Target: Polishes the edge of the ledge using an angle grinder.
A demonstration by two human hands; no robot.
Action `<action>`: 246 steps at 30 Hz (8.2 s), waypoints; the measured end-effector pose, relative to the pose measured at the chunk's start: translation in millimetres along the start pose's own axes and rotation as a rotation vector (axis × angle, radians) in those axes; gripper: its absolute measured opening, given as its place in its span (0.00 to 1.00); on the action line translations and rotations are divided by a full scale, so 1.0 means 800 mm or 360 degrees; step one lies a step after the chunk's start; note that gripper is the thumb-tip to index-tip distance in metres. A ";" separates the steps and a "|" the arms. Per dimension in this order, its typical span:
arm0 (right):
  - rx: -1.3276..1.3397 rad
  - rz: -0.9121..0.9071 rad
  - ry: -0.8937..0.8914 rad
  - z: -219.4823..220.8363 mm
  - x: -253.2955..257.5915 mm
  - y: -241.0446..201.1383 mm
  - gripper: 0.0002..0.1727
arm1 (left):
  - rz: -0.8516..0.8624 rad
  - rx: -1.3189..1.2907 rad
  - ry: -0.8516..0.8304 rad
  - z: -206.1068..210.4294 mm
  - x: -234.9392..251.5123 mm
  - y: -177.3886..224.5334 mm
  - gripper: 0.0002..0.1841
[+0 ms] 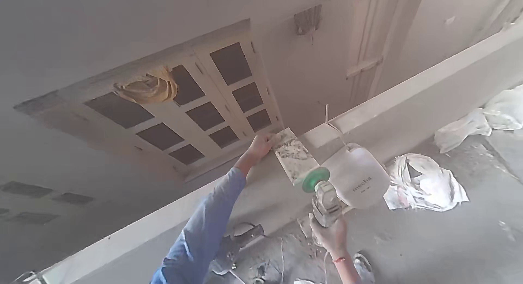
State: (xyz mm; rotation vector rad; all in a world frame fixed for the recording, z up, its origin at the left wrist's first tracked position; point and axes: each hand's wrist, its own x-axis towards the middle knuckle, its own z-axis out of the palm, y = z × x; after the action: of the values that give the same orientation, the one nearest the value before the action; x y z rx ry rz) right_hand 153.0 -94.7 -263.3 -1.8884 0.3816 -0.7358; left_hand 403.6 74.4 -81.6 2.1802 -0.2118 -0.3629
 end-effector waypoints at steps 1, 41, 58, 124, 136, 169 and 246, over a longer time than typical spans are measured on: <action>-0.0015 0.0011 -0.0038 -0.006 0.001 -0.003 0.40 | 0.0020 -0.0020 0.0001 0.000 0.000 -0.002 0.17; -0.0888 0.0447 -0.0651 -0.120 0.056 -0.161 0.34 | 0.0134 -0.0290 -0.0100 -0.014 0.013 -0.029 0.15; -0.1099 0.0564 -0.0917 -0.134 0.075 -0.205 0.34 | 0.0140 -0.0340 -0.0122 -0.017 0.012 -0.027 0.15; -0.0519 0.0573 -0.0588 -0.078 0.016 -0.123 0.39 | -0.0013 -0.0179 -0.0001 -0.003 0.008 -0.007 0.14; -0.0203 0.0587 -0.0414 -0.054 0.003 -0.098 0.36 | -0.0044 0.0152 0.0056 -0.002 0.014 -0.009 0.15; 0.0514 0.0277 -0.0047 0.029 -0.014 -0.022 0.36 | 0.0009 -0.0061 0.0107 0.015 0.007 -0.006 0.14; -0.0527 0.0460 -0.0512 -0.108 0.058 -0.076 0.39 | 0.0005 -0.0163 -0.0026 -0.004 0.009 -0.018 0.13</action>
State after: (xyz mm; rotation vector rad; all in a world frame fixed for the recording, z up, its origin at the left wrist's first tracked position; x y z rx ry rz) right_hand 128.6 -157.0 -168.9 -2.1567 0.5810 -0.1763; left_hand 411.5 83.0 -92.8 2.0762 -0.2017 -0.3818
